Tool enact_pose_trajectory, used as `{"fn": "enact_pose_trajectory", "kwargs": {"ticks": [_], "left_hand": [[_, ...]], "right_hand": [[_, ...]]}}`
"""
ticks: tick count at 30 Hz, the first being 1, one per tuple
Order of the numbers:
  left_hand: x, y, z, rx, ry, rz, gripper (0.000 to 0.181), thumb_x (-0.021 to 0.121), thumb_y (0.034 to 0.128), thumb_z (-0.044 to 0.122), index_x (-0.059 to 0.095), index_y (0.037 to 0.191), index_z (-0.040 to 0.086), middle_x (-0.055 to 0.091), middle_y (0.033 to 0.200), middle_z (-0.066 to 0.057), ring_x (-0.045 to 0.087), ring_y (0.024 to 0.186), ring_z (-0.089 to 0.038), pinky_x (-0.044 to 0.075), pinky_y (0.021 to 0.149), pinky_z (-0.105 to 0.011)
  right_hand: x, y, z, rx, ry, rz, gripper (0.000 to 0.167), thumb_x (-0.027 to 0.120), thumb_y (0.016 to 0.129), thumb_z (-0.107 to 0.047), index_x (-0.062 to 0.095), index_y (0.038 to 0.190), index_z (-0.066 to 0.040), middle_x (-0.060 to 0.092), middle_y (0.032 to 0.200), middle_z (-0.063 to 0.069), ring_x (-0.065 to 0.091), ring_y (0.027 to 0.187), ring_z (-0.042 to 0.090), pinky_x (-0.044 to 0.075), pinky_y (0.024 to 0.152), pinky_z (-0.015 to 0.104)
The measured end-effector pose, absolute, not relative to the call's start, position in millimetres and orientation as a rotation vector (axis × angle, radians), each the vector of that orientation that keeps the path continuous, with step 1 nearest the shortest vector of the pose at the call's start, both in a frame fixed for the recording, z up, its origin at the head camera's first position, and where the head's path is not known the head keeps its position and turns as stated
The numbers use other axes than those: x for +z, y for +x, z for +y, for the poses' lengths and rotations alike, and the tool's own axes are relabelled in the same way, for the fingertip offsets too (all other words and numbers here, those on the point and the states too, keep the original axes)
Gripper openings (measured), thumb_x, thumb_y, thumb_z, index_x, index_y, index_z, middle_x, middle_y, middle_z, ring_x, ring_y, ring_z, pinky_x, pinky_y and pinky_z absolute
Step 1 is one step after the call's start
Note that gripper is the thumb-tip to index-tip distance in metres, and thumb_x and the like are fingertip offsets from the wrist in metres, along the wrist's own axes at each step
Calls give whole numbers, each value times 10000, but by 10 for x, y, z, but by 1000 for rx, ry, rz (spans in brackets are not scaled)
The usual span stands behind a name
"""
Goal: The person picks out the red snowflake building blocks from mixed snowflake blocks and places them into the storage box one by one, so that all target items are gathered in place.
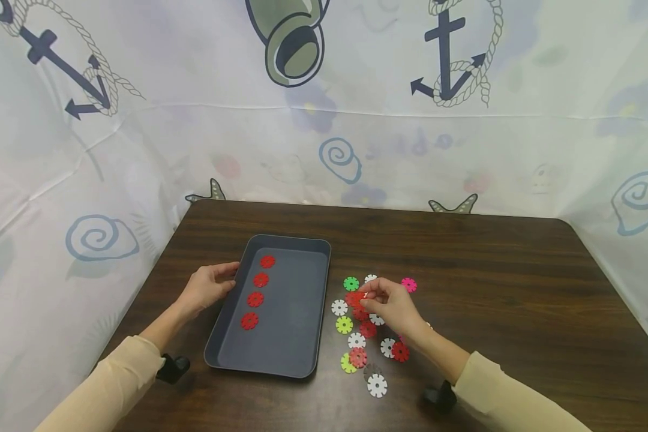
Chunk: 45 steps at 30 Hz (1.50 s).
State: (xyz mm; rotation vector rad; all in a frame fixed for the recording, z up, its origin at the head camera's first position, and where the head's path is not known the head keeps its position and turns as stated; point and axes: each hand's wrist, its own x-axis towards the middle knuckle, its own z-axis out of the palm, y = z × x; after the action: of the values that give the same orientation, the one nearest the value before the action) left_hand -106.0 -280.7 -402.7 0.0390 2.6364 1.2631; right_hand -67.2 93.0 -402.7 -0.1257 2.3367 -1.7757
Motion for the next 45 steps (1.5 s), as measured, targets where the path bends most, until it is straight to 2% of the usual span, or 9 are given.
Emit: {"fn": "enact_pose_trajectory", "kwargs": {"ticks": [4,17,24,32,38,45], "left_hand": [[-4025,-1058,-2805,1265,35,2638,478,549,909,17,432,1367,-55,497,1330,-276,554,1149,-383,552,802,-356],[-4023,-1055,-2810,1245,42,2657,475,554,909,24,440,1363,-51,505,1325,-270,546,1158,-388,546,818,-377],[-4019,-1055,-2805,1262,42,2647,475,550,908,20,438,1363,-56,501,1328,-272,558,1145,-378,551,806,-357],[-4025,-1052,-2800,1267,41,2655,472,549,904,13,441,1356,-65,504,1320,-279,563,1135,-381,558,783,-348],[-4034,-1038,-2807,1266,41,2660,468,551,904,18,446,1353,-65,509,1312,-283,569,1125,-384,557,786,-362],[-4036,-1045,-2811,1268,35,2658,466,553,904,18,449,1351,-64,507,1318,-277,569,1125,-377,554,793,-360]], "right_hand": [[-4008,-666,766,-1809,-121,2295,205,677,822,17,633,1022,21,611,860,103,557,704,167,554,680,291],[-4010,-615,211,-1903,-288,2106,170,640,832,58,621,1002,60,593,813,98,544,675,103,566,735,400],[-4042,-545,-72,-1922,-343,2048,157,643,816,80,627,973,79,577,778,91,544,638,82,566,705,406],[-4086,-486,-392,-1908,-337,2027,138,652,794,105,645,928,71,562,730,50,538,605,87,570,653,352],[-4118,-462,-588,-1868,-344,2060,137,680,775,96,664,901,44,610,730,98,561,588,86,544,577,241],[-4190,-456,-759,-1757,-371,2101,130,672,772,108,658,881,40,576,666,40,575,545,73,548,556,249]]}}
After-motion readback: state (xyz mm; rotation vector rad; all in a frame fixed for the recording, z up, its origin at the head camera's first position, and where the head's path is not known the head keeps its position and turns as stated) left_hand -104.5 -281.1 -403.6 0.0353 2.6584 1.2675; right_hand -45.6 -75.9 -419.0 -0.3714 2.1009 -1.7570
